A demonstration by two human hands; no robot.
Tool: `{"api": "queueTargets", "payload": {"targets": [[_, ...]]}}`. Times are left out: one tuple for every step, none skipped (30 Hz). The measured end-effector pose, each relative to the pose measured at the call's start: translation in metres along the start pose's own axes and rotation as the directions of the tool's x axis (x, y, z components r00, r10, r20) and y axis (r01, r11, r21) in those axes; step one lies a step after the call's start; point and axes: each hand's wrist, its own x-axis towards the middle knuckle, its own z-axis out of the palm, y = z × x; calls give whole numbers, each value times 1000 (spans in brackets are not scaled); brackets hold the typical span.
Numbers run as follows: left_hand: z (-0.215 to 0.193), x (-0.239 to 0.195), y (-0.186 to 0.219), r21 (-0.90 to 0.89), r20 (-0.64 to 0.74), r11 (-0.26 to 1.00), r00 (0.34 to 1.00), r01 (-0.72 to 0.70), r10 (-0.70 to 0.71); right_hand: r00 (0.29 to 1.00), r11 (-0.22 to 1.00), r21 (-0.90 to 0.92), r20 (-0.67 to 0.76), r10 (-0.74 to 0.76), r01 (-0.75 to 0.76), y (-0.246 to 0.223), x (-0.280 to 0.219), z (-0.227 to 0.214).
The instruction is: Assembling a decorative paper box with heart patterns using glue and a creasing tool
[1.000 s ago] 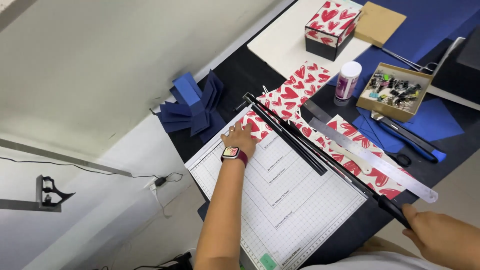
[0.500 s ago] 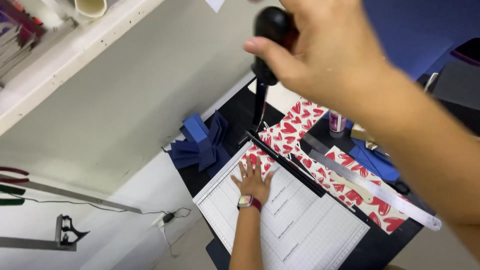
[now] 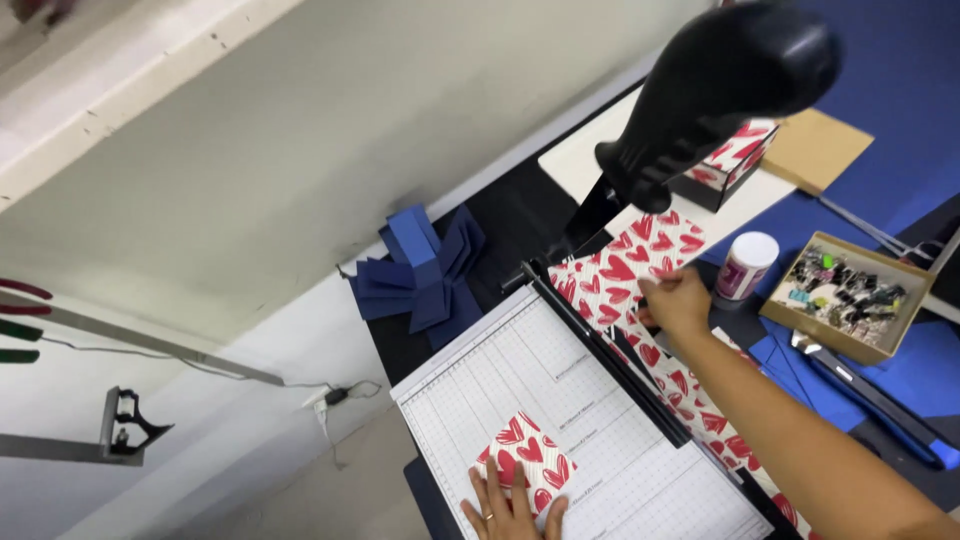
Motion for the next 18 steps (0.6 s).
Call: {"api": "queueTargets", "payload": {"targets": [[5,-17,0,-234,41,961,989,149,-143,992,994,-49,-78,-102,99,9,12,5],[-1,-16,3,-228,44,961,988,157,-151,993,994,-53,-69,-100,96,9,18,9],[-6,-14,6,-258,51,948,982,186,-179,989,999,-18,-143,-31,29,9,24,12],[-13,-15,7,-286,60,933,976,217,-209,976,999,20,-212,43,-39,11,28,17],[-20,-12,7,-278,66,934,974,227,-217,978,999,13,-202,47,-45,15,28,18],[-26,-8,9,-340,97,900,962,272,-254,979,994,96,-203,-25,45,18,29,21],[-31,-4,10,-400,129,860,949,316,-288,973,975,179,-210,-95,134,20,30,24],[-40,3,10,-394,134,857,943,333,-305,976,977,168,-196,-97,130,17,22,20],[-49,10,10,-422,166,845,944,328,-284,964,961,130,-146,-223,242,14,14,16],[-58,18,10,-454,196,831,946,321,-259,934,930,100,-93,-345,354,11,6,10],[-70,31,13,-450,201,828,941,336,-273,935,931,92,-80,-346,353,19,12,6],[-81,45,16,-461,190,846,961,266,-199,893,888,90,-39,-449,451,26,17,3],[-92,60,18,-471,177,860,976,195,-125,838,834,95,2,-546,543,33,23,0],[-98,72,20,-468,180,859,974,205,-134,838,835,92,12,-545,542,29,15,-3],[-103,84,22,-521,217,838,975,161,-53,823,821,92,33,-567,563,25,8,-7],[-108,97,24,-574,247,810,969,118,33,806,807,92,51,-589,584,21,1,-11],[-103,104,26,-573,249,810,968,126,26,806,807,90,58,-589,583,22,-4,-16],[-99,112,27,-553,287,829,953,84,94,808,811,76,71,-585,581,22,-10,-20]]}}
